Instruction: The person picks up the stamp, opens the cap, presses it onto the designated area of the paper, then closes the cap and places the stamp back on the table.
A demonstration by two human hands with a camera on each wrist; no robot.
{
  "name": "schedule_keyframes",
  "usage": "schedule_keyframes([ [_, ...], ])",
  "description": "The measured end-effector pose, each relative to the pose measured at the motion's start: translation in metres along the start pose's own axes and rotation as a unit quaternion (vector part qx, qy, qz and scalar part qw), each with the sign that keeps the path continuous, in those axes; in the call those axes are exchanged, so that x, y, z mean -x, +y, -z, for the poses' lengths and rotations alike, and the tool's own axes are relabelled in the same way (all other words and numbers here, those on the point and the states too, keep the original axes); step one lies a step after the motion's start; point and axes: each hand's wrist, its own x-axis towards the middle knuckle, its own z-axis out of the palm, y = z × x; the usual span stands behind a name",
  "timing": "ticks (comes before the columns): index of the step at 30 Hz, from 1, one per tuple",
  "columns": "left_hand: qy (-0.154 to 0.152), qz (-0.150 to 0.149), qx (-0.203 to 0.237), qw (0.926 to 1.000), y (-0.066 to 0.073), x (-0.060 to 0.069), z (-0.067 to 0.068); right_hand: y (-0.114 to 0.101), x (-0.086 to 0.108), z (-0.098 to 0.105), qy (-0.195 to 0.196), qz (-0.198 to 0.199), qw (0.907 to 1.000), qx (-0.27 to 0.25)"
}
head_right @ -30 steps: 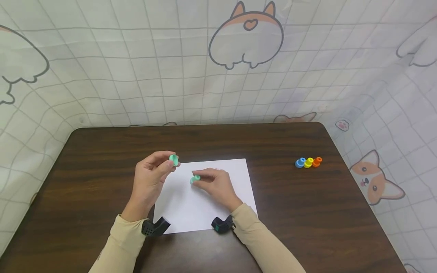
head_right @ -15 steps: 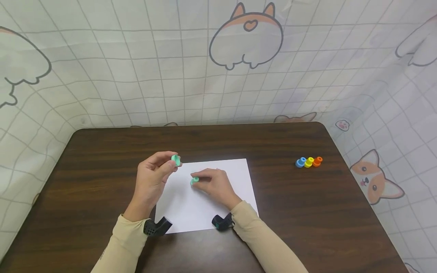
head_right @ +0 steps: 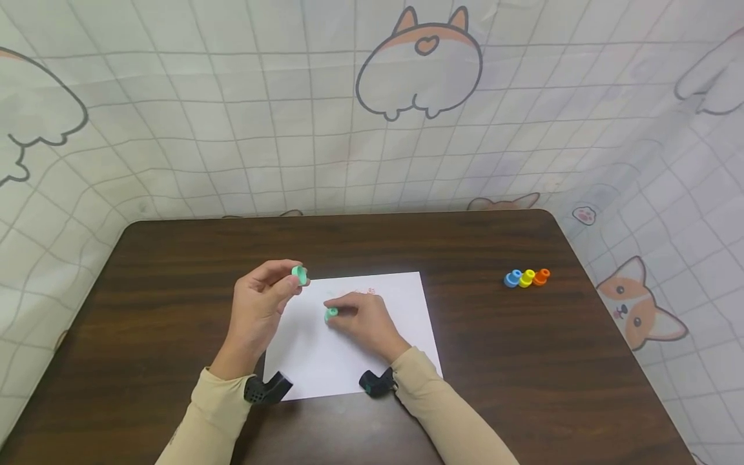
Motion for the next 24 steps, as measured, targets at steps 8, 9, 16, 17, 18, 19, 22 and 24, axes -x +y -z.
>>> schedule_keyframes([
  [8,0.005,0.002,-0.002,1.0000,-0.0009,0.0004,-0.0003,-0.0007,0.0009,-0.0003,0.001,0.001,0.9999,0.014],
  [9,0.005,0.002,-0.001,1.0000,-0.0009,0.0004,-0.0005,-0.0005,0.0010,-0.0003,0.001,0.001,0.9999,0.014],
  [16,0.004,-0.001,0.000,1.0000,-0.0009,0.0009,-0.0010,0.0013,0.0025,-0.0009,0.001,0.001,1.0000,0.010],
  [17,0.003,-0.001,0.001,1.0000,-0.0010,0.0008,-0.0010,0.0016,0.0025,-0.0010,0.000,0.002,1.0000,0.008],
  [18,0.002,-0.001,0.001,1.0000,-0.0011,0.0008,-0.0010,0.0019,0.0026,-0.0011,-0.001,0.003,1.0000,0.007],
  [19,0.002,0.000,0.002,1.0000,-0.0013,0.0007,-0.0010,0.0021,0.0027,-0.0012,-0.002,0.004,1.0000,0.007],
  [22,0.001,-0.001,0.001,1.0000,-0.0016,0.0005,-0.0005,0.0033,0.0027,-0.0018,-0.007,0.010,0.9999,0.007],
  [24,0.000,-0.001,-0.001,1.0000,-0.0014,0.0005,0.0000,0.0038,0.0026,-0.0022,-0.010,0.015,0.9998,0.003],
])
